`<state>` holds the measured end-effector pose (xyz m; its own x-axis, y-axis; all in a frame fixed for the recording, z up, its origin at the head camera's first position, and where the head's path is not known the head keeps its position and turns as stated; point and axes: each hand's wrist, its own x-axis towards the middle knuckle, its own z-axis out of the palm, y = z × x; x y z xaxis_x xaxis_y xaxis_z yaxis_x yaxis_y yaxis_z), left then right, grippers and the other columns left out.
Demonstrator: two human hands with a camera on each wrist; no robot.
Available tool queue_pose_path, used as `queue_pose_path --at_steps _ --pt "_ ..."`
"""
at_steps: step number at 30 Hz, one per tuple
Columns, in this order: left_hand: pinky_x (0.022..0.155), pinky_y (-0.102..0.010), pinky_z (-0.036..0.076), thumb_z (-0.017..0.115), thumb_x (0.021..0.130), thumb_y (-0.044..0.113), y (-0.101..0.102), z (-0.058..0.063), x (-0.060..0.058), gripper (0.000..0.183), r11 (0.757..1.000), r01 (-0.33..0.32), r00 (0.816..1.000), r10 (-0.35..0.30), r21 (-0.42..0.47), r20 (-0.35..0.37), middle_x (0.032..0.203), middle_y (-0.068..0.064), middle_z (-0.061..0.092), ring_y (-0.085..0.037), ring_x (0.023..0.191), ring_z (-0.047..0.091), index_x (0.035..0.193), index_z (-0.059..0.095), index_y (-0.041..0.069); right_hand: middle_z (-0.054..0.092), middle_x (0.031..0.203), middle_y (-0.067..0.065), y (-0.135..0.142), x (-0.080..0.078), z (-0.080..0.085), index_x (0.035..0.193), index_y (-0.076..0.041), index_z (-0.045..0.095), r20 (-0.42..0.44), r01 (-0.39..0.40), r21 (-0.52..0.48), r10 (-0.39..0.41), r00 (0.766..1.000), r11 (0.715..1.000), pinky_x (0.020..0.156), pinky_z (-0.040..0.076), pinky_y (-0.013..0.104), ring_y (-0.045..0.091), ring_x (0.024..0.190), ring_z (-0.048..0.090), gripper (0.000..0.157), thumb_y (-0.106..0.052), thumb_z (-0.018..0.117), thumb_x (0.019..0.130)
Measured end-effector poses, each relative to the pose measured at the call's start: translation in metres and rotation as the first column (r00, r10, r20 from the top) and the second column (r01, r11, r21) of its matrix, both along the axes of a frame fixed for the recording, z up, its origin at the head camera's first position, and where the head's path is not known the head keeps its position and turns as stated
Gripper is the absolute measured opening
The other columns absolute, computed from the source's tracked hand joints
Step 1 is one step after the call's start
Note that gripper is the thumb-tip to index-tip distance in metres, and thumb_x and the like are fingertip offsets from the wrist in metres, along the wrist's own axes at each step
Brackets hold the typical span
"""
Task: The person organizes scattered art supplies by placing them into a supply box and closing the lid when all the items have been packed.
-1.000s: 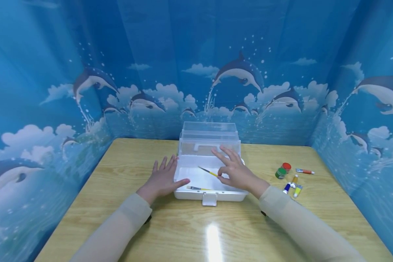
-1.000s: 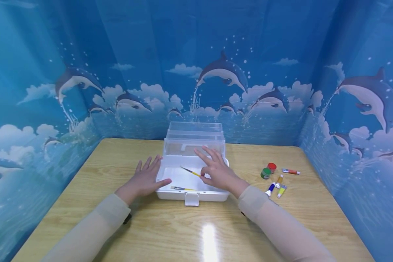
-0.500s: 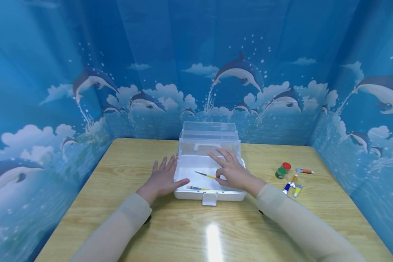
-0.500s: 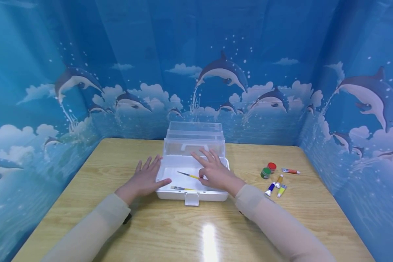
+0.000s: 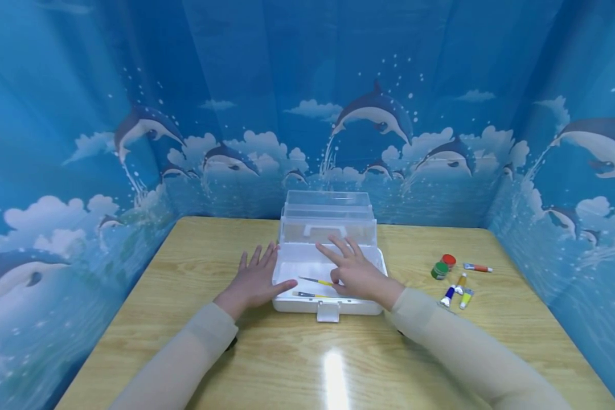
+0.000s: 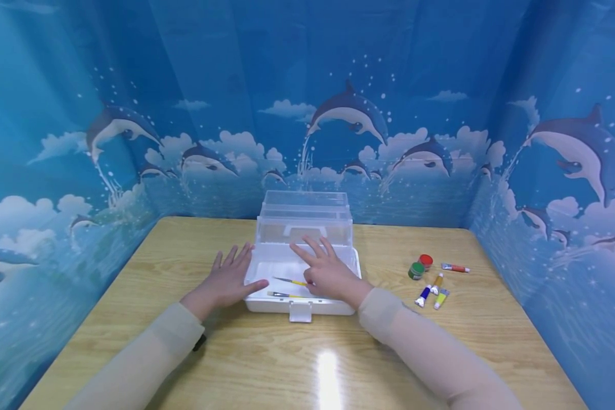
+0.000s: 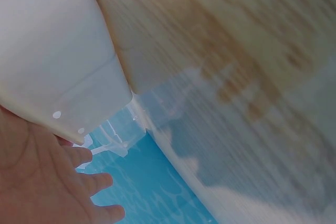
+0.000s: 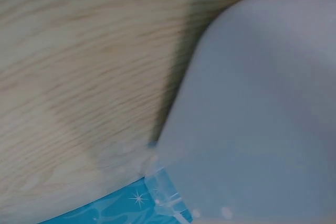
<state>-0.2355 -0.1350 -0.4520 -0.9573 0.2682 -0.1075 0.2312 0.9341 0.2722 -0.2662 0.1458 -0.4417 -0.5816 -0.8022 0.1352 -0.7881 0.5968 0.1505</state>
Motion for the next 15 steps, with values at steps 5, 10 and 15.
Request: queue_pose_path --at_steps 5,10,15 --pt "0.118 -0.061 -0.008 0.042 0.092 0.077 0.0005 0.0006 -0.0003 0.102 1.000 -0.001 1.000 0.001 -0.003 0.000 0.167 -0.009 -0.001 -0.038 0.153 -0.003 0.162 0.005 0.012 0.018 0.167 0.006 -0.0042 0.0010 0.0005 0.075 -0.029 0.074 0.011 0.020 0.009 -0.020 1.000 1.000 0.118 0.006 0.064 0.037 0.153 0.001 0.012 -0.027 0.077 0.086" --pt "0.117 -0.062 -0.008 0.043 0.092 0.076 0.0003 0.0006 -0.0007 0.102 1.000 0.000 1.000 0.000 -0.005 -0.001 0.167 -0.010 0.000 -0.039 0.153 -0.002 0.162 0.006 0.012 0.018 0.167 0.006 -0.0048 0.0018 0.0020 0.076 -0.029 0.074 0.027 0.026 0.005 -0.026 0.999 1.000 0.118 0.005 0.064 0.037 0.153 0.000 0.011 -0.028 0.078 0.086" --pt "0.117 -0.062 -0.007 0.043 0.092 0.076 0.0004 0.0009 0.0000 0.102 1.000 0.008 1.000 -0.008 -0.010 -0.005 0.167 -0.010 0.000 -0.039 0.153 -0.002 0.162 0.006 0.011 0.021 0.166 0.008 -0.0023 0.0020 0.0036 0.076 -0.030 0.074 0.017 0.020 -0.015 -0.020 1.000 1.000 0.117 0.009 0.065 0.039 0.152 0.005 0.011 -0.028 0.078 0.086"
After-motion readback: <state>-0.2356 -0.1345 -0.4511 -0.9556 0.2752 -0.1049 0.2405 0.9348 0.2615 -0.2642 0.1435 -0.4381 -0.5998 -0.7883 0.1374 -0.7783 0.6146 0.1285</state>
